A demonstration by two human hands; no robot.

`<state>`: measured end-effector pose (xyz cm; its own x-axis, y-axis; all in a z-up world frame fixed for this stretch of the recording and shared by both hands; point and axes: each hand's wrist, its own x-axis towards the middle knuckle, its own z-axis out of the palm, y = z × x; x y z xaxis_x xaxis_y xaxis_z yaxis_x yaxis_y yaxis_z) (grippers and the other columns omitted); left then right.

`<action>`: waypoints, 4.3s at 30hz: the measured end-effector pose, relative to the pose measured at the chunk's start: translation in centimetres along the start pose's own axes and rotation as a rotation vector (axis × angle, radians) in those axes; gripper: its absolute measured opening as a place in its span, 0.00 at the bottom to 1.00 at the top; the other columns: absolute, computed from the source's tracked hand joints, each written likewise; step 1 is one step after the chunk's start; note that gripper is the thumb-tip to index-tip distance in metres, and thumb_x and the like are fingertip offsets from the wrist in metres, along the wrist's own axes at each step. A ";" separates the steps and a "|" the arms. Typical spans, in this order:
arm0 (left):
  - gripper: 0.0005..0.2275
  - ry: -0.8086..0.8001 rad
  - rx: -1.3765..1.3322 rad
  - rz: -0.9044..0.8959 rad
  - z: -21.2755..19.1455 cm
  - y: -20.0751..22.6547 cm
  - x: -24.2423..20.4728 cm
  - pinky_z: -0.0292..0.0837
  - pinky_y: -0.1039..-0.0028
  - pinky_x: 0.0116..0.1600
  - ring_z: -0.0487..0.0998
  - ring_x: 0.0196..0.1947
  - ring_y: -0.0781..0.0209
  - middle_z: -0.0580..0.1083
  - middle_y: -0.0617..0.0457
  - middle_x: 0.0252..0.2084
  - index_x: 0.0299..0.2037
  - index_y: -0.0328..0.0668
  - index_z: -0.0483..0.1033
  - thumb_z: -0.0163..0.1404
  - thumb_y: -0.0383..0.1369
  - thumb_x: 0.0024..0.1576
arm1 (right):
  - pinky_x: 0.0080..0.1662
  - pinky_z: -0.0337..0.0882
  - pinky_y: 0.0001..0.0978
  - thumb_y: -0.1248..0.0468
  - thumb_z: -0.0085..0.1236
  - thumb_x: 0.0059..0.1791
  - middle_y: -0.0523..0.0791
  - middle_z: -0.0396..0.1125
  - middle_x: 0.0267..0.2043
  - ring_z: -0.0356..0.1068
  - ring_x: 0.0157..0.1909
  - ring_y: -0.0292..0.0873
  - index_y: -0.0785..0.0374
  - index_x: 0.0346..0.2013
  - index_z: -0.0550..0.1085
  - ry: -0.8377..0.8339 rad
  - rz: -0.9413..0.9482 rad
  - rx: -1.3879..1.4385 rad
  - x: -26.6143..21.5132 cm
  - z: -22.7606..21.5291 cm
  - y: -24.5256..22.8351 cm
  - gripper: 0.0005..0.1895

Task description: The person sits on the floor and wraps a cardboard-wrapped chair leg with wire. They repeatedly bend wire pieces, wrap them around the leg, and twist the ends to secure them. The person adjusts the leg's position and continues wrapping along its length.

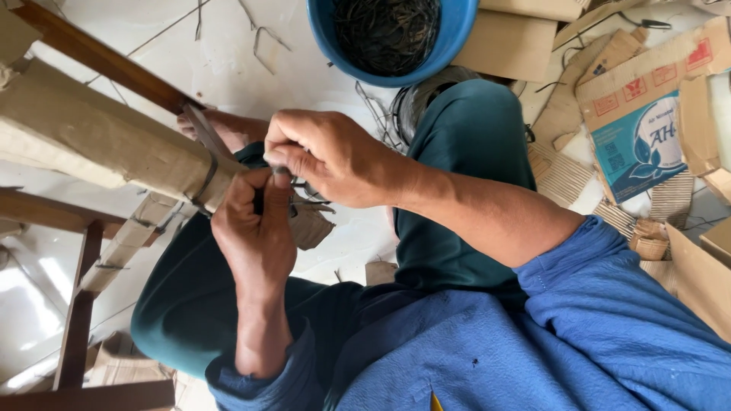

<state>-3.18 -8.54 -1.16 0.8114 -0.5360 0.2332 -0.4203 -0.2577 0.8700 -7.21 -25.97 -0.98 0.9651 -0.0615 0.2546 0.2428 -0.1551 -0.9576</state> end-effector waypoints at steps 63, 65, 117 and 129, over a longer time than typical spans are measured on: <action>0.06 0.218 -0.396 -0.159 0.9 0.2 0.4 0.60 0.82 0.28 0.61 0.23 0.74 0.65 0.63 0.22 0.37 0.40 0.77 0.56 0.33 0.61 | 0.36 0.72 0.28 0.66 0.52 0.62 0.47 0.67 0.32 0.67 0.33 0.39 0.69 0.44 0.70 0.047 0.201 -0.141 0.2 -3.8 -0.2 0.07; 0.06 0.245 -0.383 -0.159 1.2 0.1 0.5 0.61 0.82 0.28 0.62 0.23 0.75 0.67 0.63 0.23 0.37 0.41 0.78 0.56 0.34 0.61 | 0.31 0.62 0.31 0.65 0.47 0.64 0.46 0.61 0.27 0.60 0.27 0.39 0.68 0.39 0.66 0.007 0.080 -0.290 0.0 -3.9 -0.2 0.11; 0.04 0.178 -0.113 -0.003 0.4 0.4 0.8 0.61 0.74 0.30 0.65 0.26 0.67 0.72 0.52 0.29 0.34 0.40 0.77 0.59 0.27 0.59 | 0.37 0.71 0.28 0.63 0.54 0.61 0.46 0.71 0.26 0.68 0.33 0.34 0.64 0.35 0.77 0.048 0.233 -0.038 -0.4 -0.2 -0.4 0.12; 0.04 0.263 -0.106 -0.092 1.2 -1.0 0.4 0.62 0.72 0.26 0.68 0.22 0.64 0.78 0.51 0.32 0.30 0.43 0.78 0.60 0.27 0.55 | 0.36 0.72 0.36 0.72 0.62 0.57 0.51 0.68 0.25 0.72 0.31 0.47 0.72 0.39 0.79 0.015 -0.027 -0.254 -0.2 0.0 0.8 0.03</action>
<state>-2.93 -9.45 -2.48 0.9274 -0.2841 0.2434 -0.3062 -0.2027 0.9301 -7.22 -26.03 -1.76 0.9565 -0.0685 0.2835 0.2341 -0.3994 -0.8864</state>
